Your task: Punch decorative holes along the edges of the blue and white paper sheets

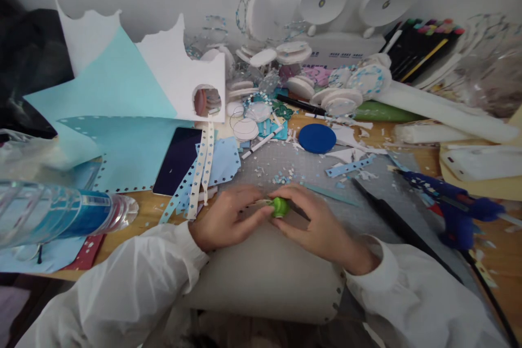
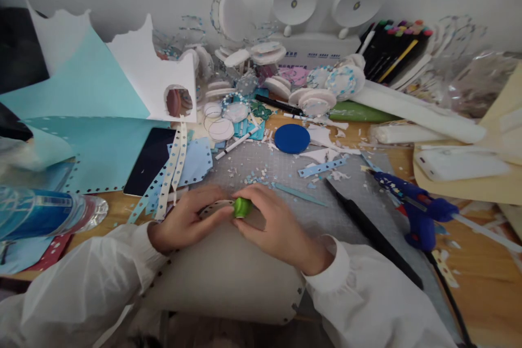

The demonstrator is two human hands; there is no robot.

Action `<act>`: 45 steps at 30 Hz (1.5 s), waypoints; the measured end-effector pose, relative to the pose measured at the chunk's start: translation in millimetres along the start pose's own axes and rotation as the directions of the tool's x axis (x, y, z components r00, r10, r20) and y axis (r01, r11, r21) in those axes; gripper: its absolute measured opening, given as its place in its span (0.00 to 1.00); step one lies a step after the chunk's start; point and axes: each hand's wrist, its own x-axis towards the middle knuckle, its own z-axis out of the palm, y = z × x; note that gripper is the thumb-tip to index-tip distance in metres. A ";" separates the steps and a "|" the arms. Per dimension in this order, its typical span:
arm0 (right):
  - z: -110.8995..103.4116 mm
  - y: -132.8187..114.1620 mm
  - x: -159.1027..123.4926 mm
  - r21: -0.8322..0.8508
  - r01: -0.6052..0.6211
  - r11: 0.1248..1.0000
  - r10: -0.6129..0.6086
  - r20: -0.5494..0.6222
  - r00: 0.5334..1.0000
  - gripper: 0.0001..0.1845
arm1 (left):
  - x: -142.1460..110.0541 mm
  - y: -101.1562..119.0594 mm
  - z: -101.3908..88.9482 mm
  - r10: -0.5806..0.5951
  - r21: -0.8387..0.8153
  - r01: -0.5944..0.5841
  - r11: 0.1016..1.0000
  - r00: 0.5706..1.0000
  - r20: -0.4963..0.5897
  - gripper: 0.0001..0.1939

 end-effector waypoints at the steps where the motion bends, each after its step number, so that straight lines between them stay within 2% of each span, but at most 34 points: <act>1: 1.6 -0.2 -0.2 -0.044 0.046 0.998 -0.047 -0.010 0.999 0.15 | 0.6 1.6 0.1 -0.009 -0.022 0.009 1.000 1.000 0.002 0.11; 4: 5.6 -1.5 -1.8 -0.180 0.178 0.967 -0.180 0.006 0.984 0.11 | 2.3 6.0 1.6 -0.036 -0.056 0.037 0.998 0.999 0.015 0.15; 7: 6.9 -2.7 -2.8 -0.230 0.228 0.946 -0.232 0.012 0.973 0.10 | 3.2 8.5 2.9 -0.052 -0.070 0.053 0.996 0.999 0.014 0.14; 13: -4.2 -3.7 -0.6 -0.218 0.196 0.956 -0.202 -0.005 0.979 0.14 | 5.0 8.3 -0.8 0.047 -0.161 -0.041 0.986 0.998 0.033 0.13; 17: -16.9 -7.7 0.3 -0.130 0.182 0.975 -0.169 0.104 0.980 0.18 | 5.9 5.9 -4.1 0.125 -0.221 -0.109 0.969 0.990 0.062 0.14; 23: -20.4 -11.2 0.8 -0.035 0.141 0.989 -0.131 0.203 0.970 0.17 | 5.9 0.9 -3.1 0.207 -0.222 -0.196 0.955 0.978 0.028 0.15; 32: -18.4 -15.8 1.4 0.046 0.083 0.995 -0.091 0.217 0.972 0.16 | 6.2 -0.7 -2.0 0.255 -0.113 -0.250 0.962 0.966 0.032 0.12; 45: -21.0 -15.6 2.8 0.074 0.034 0.997 -0.051 0.236 0.970 0.03 | 5.2 -2.0 -1.2 0.228 -0.091 -0.221 0.971 0.972 0.065 0.12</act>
